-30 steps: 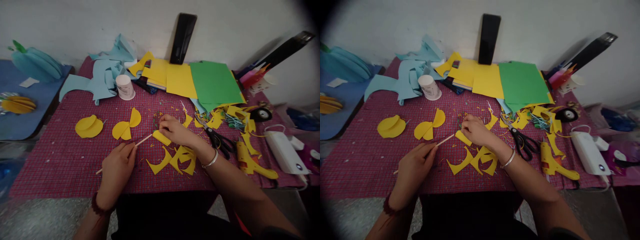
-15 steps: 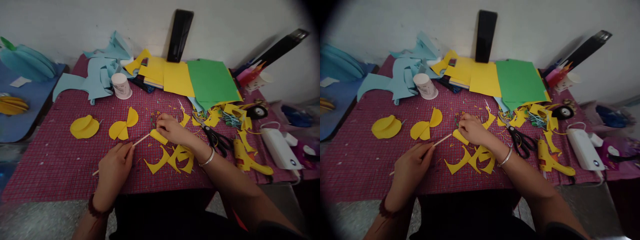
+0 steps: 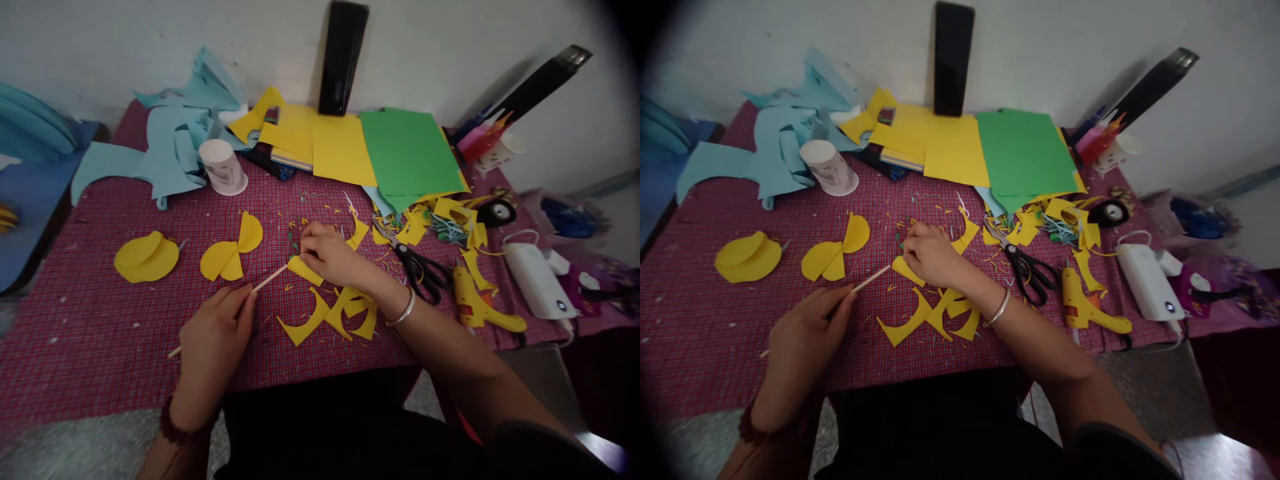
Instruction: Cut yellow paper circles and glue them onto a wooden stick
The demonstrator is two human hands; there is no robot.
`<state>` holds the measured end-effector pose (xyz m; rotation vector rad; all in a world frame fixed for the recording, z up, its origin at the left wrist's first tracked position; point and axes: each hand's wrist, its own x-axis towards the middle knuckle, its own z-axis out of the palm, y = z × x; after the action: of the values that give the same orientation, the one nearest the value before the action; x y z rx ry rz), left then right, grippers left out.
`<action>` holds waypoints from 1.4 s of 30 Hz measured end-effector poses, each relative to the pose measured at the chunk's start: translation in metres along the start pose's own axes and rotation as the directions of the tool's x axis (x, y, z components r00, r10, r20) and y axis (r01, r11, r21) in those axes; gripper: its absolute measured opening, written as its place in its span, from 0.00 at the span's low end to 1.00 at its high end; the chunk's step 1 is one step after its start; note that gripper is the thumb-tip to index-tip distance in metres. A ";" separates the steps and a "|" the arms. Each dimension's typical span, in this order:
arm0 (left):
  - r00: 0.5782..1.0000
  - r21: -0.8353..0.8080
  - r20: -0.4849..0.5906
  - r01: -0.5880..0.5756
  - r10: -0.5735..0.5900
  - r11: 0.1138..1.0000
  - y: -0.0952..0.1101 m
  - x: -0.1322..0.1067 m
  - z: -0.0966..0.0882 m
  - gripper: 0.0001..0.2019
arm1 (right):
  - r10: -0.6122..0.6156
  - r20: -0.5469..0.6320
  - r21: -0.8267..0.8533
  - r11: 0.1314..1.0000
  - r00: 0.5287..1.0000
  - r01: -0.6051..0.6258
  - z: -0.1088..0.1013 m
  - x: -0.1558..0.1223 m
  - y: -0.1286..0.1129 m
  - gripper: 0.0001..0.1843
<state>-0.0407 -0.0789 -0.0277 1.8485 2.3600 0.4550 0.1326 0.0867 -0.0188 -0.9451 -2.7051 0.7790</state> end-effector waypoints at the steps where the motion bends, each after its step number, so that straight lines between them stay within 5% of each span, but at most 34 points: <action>1: 1.000 0.002 -0.001 0.000 0.000 1.000 0.000 0.000 0.000 0.14 | 0.001 -0.001 0.000 1.000 1.000 -0.001 0.000 0.000 0.000 0.09; 42: 1.000 0.014 -0.005 -0.001 0.001 1.000 0.001 -0.001 0.000 0.14 | 0.011 -0.040 -0.061 0.998 0.999 -0.013 0.005 -0.005 -0.006 0.09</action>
<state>-0.0392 -0.0794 -0.0270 1.8561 2.3714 0.4448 0.1317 0.0779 -0.0198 -0.9802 -2.7052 0.6760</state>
